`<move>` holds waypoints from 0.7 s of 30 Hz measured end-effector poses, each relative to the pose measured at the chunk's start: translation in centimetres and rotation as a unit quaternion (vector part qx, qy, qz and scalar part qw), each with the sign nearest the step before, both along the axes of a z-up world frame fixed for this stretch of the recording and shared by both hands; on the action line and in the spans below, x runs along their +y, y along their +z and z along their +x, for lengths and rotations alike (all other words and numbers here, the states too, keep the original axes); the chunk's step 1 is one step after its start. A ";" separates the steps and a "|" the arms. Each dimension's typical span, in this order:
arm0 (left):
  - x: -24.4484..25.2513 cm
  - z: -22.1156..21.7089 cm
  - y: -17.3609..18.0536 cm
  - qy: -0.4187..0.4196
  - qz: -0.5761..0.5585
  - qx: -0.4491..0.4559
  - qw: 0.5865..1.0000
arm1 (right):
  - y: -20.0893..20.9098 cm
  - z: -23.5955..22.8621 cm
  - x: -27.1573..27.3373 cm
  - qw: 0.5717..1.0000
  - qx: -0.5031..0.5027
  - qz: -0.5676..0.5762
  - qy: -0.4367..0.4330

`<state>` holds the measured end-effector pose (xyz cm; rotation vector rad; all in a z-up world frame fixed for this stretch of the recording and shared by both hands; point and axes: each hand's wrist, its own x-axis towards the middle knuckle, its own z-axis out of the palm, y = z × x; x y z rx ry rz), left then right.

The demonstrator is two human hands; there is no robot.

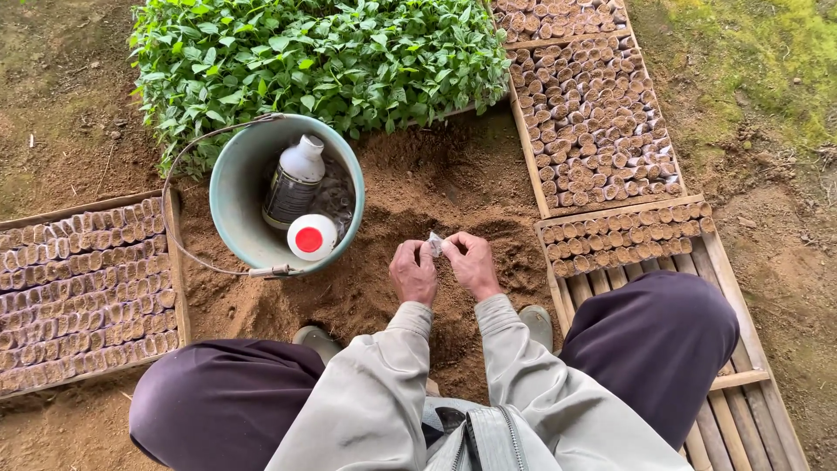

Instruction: Picking up soil plugs and placing them into a seedling tray

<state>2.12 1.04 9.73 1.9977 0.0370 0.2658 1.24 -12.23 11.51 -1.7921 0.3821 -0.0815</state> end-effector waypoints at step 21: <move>-0.2 -0.6 0.9 -0.035 -0.103 0.055 0.993 | -1.3 -0.1 1.3 0.998 0.012 0.051 -0.029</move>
